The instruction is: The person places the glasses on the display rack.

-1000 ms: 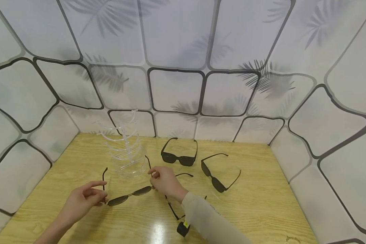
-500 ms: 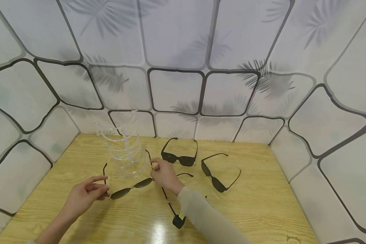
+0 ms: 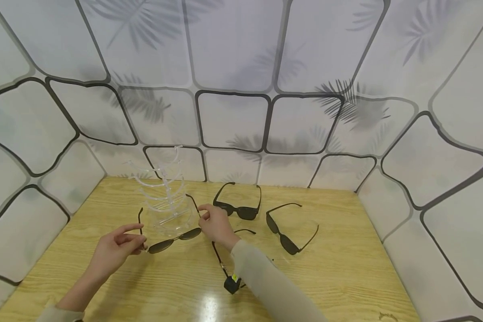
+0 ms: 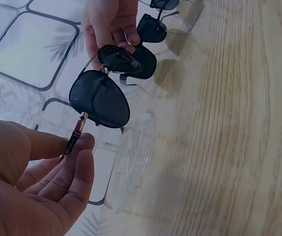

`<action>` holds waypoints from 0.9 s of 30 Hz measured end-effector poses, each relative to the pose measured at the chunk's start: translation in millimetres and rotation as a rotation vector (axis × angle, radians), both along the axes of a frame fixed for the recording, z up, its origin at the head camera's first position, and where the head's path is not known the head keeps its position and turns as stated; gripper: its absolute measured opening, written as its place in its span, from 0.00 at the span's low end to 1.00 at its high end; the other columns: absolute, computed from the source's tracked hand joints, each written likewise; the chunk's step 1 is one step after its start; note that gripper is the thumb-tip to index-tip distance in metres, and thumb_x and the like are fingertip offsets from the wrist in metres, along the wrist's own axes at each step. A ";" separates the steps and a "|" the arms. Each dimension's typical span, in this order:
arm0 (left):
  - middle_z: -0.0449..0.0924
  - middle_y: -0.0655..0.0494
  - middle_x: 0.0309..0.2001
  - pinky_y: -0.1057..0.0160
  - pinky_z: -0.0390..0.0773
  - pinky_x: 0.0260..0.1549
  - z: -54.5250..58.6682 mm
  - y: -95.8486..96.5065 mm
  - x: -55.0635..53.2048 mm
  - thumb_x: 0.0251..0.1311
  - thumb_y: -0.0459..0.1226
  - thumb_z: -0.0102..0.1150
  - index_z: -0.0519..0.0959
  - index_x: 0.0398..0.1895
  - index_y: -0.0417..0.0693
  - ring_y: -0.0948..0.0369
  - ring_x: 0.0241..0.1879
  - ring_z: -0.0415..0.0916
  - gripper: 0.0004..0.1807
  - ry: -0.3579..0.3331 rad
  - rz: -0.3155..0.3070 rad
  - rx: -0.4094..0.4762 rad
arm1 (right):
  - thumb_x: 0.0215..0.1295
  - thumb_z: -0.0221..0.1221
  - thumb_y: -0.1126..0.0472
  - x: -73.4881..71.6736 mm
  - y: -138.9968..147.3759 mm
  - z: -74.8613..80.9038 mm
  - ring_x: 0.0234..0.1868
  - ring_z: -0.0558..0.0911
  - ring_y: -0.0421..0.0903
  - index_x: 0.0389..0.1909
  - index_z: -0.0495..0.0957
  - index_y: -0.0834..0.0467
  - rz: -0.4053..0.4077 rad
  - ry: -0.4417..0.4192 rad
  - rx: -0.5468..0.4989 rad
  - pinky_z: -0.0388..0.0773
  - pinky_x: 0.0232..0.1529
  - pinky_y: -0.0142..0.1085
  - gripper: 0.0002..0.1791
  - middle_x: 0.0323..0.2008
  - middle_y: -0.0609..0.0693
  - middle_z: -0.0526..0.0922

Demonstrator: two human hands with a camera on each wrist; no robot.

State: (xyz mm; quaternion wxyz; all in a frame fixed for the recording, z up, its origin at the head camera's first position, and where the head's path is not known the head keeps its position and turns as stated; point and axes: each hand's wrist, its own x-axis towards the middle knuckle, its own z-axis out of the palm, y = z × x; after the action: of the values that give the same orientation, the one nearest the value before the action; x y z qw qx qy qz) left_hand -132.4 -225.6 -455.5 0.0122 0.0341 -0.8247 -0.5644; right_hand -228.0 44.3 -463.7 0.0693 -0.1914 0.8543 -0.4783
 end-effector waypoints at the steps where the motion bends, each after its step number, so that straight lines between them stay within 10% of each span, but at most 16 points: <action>1: 0.86 0.39 0.42 0.63 0.85 0.35 -0.3 -0.3 -0.7 0.67 0.36 0.63 0.74 0.63 0.39 0.54 0.35 0.86 0.23 0.002 0.002 -0.003 | 0.71 0.55 0.67 -1.1 -0.5 -0.2 0.28 0.86 0.59 0.63 0.75 0.61 0.001 0.001 -0.001 0.68 0.14 0.29 0.20 0.36 0.57 0.86; 27: 0.84 0.33 0.45 0.64 0.85 0.32 -11.6 -9.0 -25.8 0.67 0.35 0.62 0.76 0.61 0.37 0.56 0.32 0.87 0.21 0.068 0.060 -0.044 | 0.71 0.53 0.67 -23.6 -19.2 1.4 0.32 0.87 0.59 0.62 0.76 0.61 -0.058 -0.007 -0.011 0.71 0.18 0.31 0.20 0.37 0.55 0.85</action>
State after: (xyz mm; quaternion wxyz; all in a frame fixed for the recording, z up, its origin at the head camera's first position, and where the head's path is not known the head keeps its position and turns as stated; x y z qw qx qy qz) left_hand -158.2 -234.6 -467.2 0.0578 0.0394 -0.8346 -0.5464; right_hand -251.6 25.1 -462.3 0.0573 -0.1654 0.8566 -0.4854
